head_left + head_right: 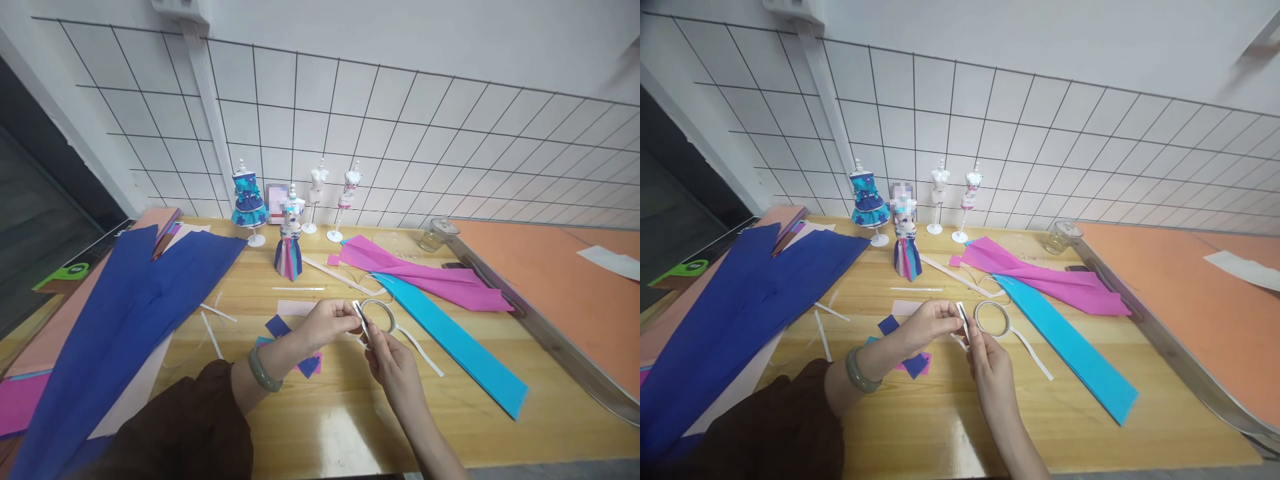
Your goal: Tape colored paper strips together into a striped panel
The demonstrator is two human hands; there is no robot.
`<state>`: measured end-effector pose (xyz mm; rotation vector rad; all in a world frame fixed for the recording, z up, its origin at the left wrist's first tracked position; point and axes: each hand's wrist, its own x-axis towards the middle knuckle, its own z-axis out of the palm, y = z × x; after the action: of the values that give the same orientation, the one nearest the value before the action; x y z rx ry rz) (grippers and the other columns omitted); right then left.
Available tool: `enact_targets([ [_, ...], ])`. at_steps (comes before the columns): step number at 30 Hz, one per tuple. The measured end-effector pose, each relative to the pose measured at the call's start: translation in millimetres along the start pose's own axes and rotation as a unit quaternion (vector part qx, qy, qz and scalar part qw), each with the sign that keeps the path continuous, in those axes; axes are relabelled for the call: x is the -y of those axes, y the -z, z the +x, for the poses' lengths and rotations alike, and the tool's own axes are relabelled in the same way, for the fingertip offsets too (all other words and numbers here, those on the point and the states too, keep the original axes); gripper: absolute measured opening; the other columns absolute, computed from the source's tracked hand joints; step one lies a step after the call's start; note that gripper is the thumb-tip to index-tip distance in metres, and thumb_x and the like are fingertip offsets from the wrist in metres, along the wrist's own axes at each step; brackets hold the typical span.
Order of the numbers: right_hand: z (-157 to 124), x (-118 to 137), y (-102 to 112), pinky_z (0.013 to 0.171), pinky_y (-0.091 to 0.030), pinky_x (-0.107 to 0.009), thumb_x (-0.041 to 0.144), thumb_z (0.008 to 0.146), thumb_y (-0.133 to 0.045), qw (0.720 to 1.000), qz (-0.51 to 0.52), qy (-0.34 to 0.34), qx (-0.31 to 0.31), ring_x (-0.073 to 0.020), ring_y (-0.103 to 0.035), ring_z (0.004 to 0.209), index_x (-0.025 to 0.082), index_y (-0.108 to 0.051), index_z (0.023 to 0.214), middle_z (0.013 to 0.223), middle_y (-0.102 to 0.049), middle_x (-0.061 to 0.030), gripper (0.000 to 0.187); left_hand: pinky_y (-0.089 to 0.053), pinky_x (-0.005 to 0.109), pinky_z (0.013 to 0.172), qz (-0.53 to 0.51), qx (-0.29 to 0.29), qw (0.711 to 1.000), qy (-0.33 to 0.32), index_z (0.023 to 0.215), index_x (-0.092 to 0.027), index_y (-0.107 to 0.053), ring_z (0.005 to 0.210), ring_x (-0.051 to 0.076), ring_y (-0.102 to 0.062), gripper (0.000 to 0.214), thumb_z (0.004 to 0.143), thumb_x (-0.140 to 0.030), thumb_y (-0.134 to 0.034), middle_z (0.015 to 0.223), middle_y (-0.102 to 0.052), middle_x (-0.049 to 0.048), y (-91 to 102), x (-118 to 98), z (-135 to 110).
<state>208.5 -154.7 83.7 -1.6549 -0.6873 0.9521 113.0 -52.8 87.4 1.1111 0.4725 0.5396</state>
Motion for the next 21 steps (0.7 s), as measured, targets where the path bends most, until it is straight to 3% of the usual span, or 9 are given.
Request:
enact_targets([
  [6, 1.8, -3.8, 0.7, 0.040, -0.015, -0.021, 0.067, 0.068, -0.052, 1.000, -0.003, 0.004, 0.004, -0.0070, -0.023, 0.044, 0.015, -0.055, 0.072, 0.051, -0.027, 0.0065, 0.052, -0.043, 0.029, 0.068, 0.021, 0.001, 1.000, 0.003, 0.067, -0.011, -0.059, 0.066, 0.014, -0.058, 0.018, 0.062, -0.025, -0.068, 0.065, -0.062, 0.0037, 3.0, 4.0, 2.2],
  [16, 5.8, -9.4, 2.2, 0.041, -0.014, -0.021, 0.064, 0.069, -0.053, 1.000, 0.019, 0.000, 0.009, -0.0067, -0.023, 0.044, 0.014, -0.055, 0.080, 0.051, -0.027, 0.0070, 0.051, -0.043, 0.029, 0.069, 0.037, 0.016, 0.999, -0.017, 0.070, -0.011, -0.057, 0.066, 0.014, -0.058, 0.019, 0.065, -0.028, -0.067, 0.067, -0.060, 0.0034, 1.0, 3.4, 1.5],
  [21, 6.8, -8.8, 4.0, 0.039, -0.015, -0.021, 0.061, 0.067, -0.059, 1.000, 0.028, -0.007, -0.001, -0.0062, -0.023, 0.042, 0.017, -0.048, 0.066, 0.047, -0.027, 0.0080, 0.045, -0.043, 0.027, 0.068, 0.046, 0.008, 0.997, -0.056, 0.071, -0.014, -0.053, 0.067, 0.012, -0.055, 0.018, 0.069, -0.027, -0.064, 0.069, -0.057, 0.0010, -2.9, 8.9, 1.3],
])
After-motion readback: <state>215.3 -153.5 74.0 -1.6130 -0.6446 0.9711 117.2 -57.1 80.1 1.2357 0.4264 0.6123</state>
